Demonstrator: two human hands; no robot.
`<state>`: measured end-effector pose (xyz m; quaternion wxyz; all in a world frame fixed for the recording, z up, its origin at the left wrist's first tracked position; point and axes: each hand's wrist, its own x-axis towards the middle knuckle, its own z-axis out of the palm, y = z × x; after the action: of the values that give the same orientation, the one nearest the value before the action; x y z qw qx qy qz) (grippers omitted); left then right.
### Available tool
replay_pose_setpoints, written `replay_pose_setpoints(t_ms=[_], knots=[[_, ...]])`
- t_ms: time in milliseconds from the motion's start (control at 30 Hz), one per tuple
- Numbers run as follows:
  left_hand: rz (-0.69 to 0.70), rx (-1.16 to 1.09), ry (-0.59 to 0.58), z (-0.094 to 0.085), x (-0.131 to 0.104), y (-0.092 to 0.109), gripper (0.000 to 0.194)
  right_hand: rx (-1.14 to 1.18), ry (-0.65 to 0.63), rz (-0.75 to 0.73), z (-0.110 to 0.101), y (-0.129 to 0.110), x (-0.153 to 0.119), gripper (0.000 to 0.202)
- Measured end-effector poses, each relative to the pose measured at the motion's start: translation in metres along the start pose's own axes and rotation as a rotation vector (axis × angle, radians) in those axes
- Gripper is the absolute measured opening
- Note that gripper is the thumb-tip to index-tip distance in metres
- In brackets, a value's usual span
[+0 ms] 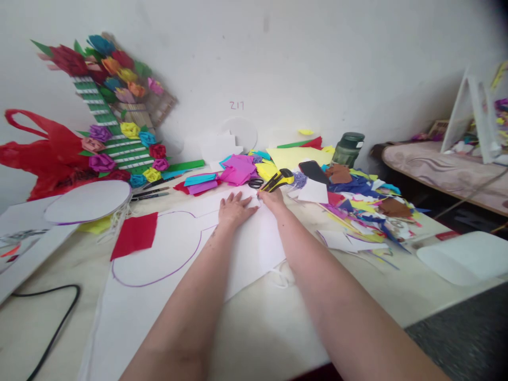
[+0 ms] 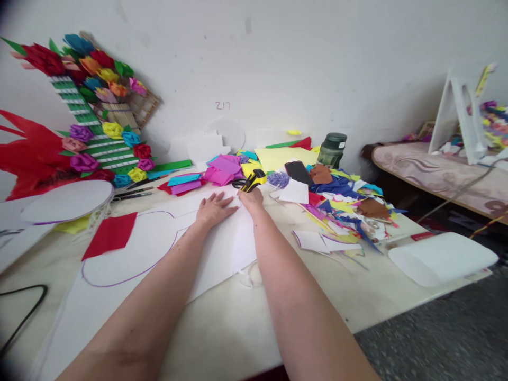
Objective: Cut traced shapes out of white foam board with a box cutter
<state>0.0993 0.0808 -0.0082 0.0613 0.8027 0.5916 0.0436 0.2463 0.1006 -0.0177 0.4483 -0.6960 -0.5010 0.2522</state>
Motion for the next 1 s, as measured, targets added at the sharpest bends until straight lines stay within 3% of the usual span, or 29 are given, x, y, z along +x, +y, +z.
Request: replay_pose_setpoints(t_ms=[467, 1000], knots=[[-0.012, -0.005, -0.001, -0.0004, 0.0001, 0.0006, 0.063, -0.045, 0.027, 0.030, -0.0022, -0.0069, -0.0040, 0.016], [-0.014, -0.016, 0.002, 0.0005, 0.0008, 0.0003, 0.063, 0.021, 0.044, 0.074, 0.0022, 0.0024, 0.0027, 0.019]])
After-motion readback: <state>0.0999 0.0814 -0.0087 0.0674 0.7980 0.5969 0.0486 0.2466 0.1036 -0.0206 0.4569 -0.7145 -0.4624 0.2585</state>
